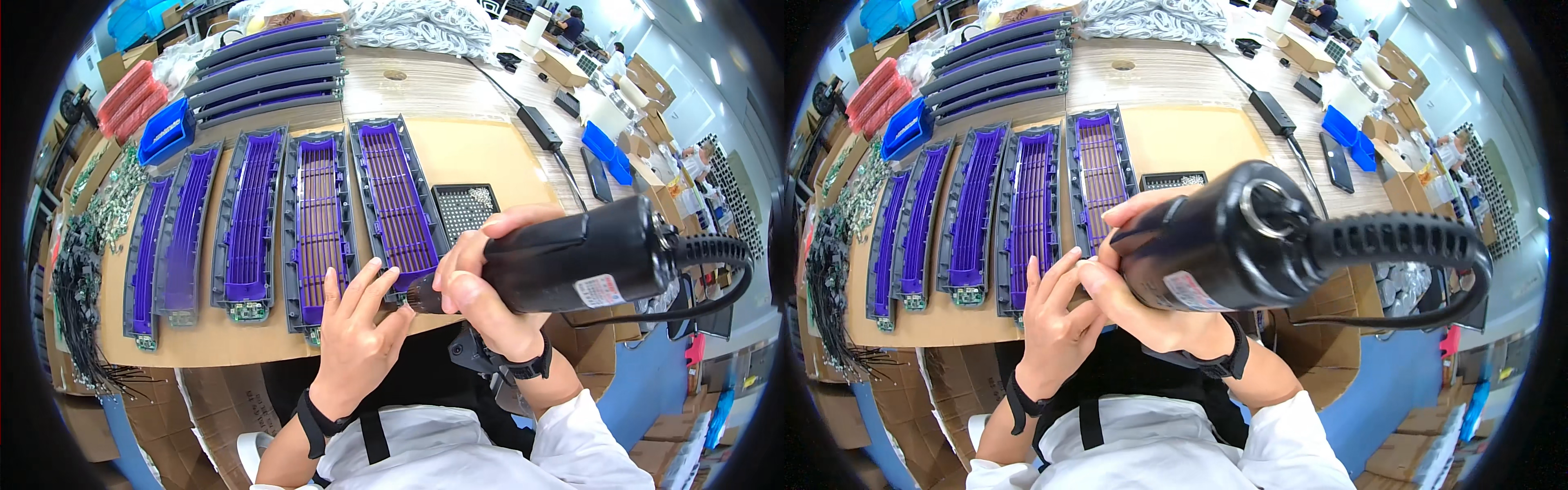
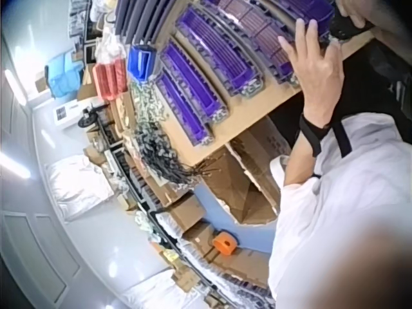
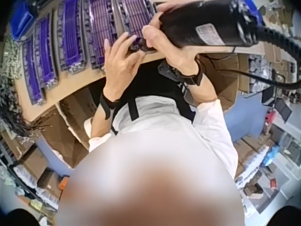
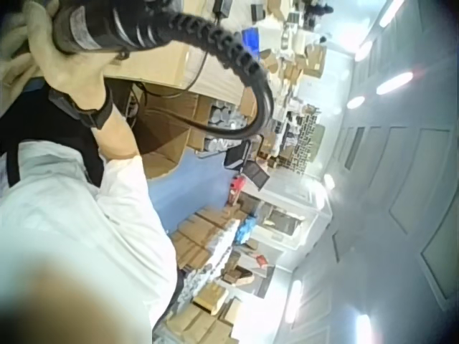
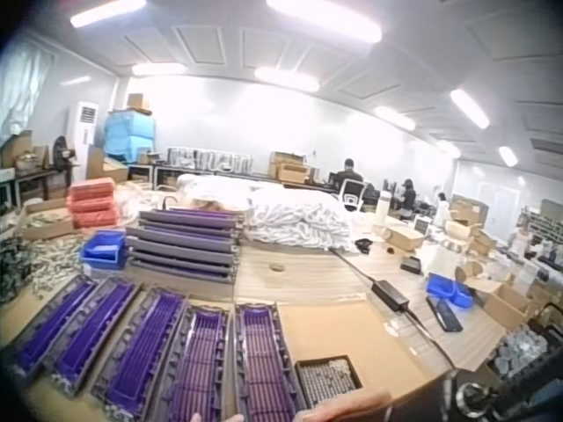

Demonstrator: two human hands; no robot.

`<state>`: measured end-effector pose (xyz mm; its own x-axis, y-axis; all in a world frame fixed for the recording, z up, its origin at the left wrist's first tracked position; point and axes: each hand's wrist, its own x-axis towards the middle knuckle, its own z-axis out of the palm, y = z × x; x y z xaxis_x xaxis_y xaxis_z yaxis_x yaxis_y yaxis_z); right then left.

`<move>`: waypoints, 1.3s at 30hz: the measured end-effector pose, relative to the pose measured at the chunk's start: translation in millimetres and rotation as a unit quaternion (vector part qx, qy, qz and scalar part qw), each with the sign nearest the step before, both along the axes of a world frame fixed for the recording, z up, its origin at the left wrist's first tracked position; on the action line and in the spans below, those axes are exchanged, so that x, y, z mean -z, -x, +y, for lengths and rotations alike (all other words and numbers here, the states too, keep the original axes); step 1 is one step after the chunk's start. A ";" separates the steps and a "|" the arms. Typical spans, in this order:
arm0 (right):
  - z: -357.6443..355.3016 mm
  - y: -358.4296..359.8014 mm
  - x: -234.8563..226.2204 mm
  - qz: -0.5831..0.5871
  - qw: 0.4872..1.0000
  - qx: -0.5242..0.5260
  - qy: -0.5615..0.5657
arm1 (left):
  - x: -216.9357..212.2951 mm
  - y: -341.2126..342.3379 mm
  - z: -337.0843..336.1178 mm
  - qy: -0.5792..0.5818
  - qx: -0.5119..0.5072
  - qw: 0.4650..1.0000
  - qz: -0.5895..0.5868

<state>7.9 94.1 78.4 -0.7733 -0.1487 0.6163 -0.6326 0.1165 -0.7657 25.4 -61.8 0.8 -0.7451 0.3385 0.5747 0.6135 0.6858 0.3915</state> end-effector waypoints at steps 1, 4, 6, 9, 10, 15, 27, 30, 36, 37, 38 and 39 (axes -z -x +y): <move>-1.1 1.6 1.9 0.000 1.000 -0.005 0.002 | 0.5 0.0 0.3 0.001 -0.003 1.000 0.000; -4.1 7.0 6.1 0.013 1.000 -0.021 0.001 | 2.1 -0.2 1.6 -0.004 -0.009 1.000 0.004; -6.4 8.6 8.9 0.013 0.999 -0.037 0.012 | 3.1 0.1 1.7 -0.006 -0.011 1.000 0.003; -8.1 10.9 8.9 0.024 0.999 -0.047 0.009 | 3.5 -0.2 1.8 -0.007 -0.013 1.000 -0.002; -8.7 11.2 9.1 0.028 0.998 -0.048 0.007 | 3.5 -0.3 1.9 -0.008 -0.013 1.000 -0.003; -12.0 13.9 9.0 0.032 0.998 -0.060 0.003 | 5.7 -0.1 1.1 -0.006 -0.015 1.000 -0.001; -17.0 30.9 5.4 0.048 0.994 -0.100 -0.021 | 12.2 0.1 -0.1 -0.018 -0.005 1.000 -0.003; -16.7 33.6 5.3 0.054 0.993 -0.105 -0.018 | 13.1 0.3 -0.5 -0.020 -0.004 1.000 -0.003; -17.6 40.5 2.6 0.015 0.989 -0.142 -0.019 | 12.9 0.6 1.3 -0.025 -0.006 1.000 0.005; -18.0 41.1 3.2 -0.006 0.989 -0.150 0.000 | 11.2 1.0 2.9 -0.026 -0.008 1.000 0.014; -18.0 41.5 3.4 0.000 0.989 -0.148 -0.009 | 11.0 1.1 2.9 -0.027 -0.014 0.999 0.022; -16.9 41.6 3.0 0.006 0.989 -0.145 -0.018 | 11.5 0.9 1.8 -0.024 -0.011 0.999 0.018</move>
<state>-33.7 77.2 75.4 -0.6879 -0.3859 0.6146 -0.6520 -0.0434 -0.7570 24.5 -60.1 -10.7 -0.7314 0.2934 0.6156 0.6118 0.6809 0.4025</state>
